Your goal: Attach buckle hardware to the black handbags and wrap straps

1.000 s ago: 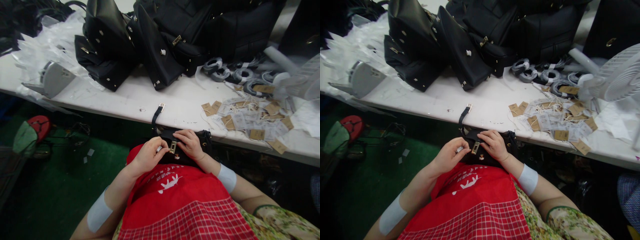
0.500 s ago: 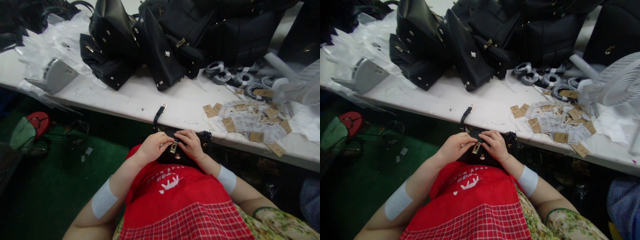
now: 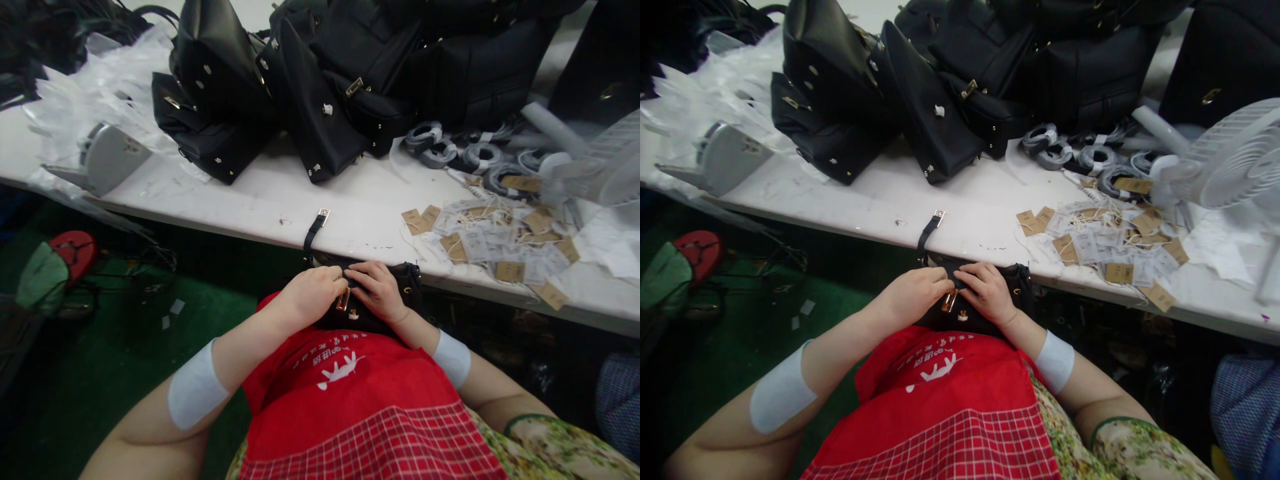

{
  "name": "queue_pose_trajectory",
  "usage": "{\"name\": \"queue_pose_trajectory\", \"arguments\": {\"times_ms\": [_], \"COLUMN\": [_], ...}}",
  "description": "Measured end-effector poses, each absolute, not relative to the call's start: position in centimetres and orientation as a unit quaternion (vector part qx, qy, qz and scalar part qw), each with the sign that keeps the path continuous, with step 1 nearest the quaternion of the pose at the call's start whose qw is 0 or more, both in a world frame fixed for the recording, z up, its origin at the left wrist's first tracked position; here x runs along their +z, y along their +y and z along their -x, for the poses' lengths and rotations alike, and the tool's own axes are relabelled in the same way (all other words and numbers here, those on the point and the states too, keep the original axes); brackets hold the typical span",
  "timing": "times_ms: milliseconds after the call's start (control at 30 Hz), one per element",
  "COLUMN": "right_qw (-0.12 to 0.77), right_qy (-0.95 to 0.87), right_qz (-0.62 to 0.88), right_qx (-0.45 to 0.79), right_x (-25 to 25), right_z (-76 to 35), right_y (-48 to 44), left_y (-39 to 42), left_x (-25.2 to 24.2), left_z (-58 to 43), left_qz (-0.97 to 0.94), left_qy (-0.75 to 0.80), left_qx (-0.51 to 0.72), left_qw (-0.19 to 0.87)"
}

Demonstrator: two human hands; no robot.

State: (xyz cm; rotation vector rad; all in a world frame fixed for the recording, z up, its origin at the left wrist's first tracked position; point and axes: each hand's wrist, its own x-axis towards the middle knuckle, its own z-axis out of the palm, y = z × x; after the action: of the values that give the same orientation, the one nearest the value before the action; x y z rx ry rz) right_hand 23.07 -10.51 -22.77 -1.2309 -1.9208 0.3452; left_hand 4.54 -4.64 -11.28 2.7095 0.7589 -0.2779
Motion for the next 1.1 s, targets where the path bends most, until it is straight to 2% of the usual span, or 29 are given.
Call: {"name": "queue_pose_trajectory", "arguments": {"times_ms": [133, 233, 500, 667, 833, 933, 1100], "right_qw": [0.409, 0.410, 0.406, 0.402, 0.402, 0.395, 0.387], "right_qy": [-0.761, -0.760, -0.755, -0.751, -0.693, -0.674, -0.681], "right_qz": [0.486, 0.489, 0.496, 0.501, 0.574, 0.604, 0.596], "right_qx": [0.129, 0.126, 0.140, 0.153, 0.169, 0.158, 0.178], "right_x": [-22.6, -22.6, -22.6, -22.2, -20.0, -19.1, -19.5], "right_z": [-23.0, -23.0, -22.9, -23.0, -23.1, -22.9, -22.8], "right_y": [-10.5, -10.5, -10.6, -10.4, -8.4, -7.3, -6.8], "left_y": [-5.2, -5.1, -4.5, -3.9, -4.7, -6.4, -9.5], "left_x": [-11.5, -12.4, -13.0, -12.7, -12.9, -12.8, -13.6], "left_z": [-4.8, -4.7, -4.1, -2.4, -0.1, 0.1, -1.3], "left_qz": [-0.943, -0.934, -0.880, -0.809, -0.674, -0.681, -0.785], "left_qy": [0.287, 0.317, 0.397, 0.475, 0.547, 0.527, 0.419], "left_qx": [-0.107, -0.081, 0.024, 0.177, 0.248, 0.238, 0.131], "left_qw": [0.129, 0.145, 0.258, 0.298, 0.430, 0.449, 0.437]}}
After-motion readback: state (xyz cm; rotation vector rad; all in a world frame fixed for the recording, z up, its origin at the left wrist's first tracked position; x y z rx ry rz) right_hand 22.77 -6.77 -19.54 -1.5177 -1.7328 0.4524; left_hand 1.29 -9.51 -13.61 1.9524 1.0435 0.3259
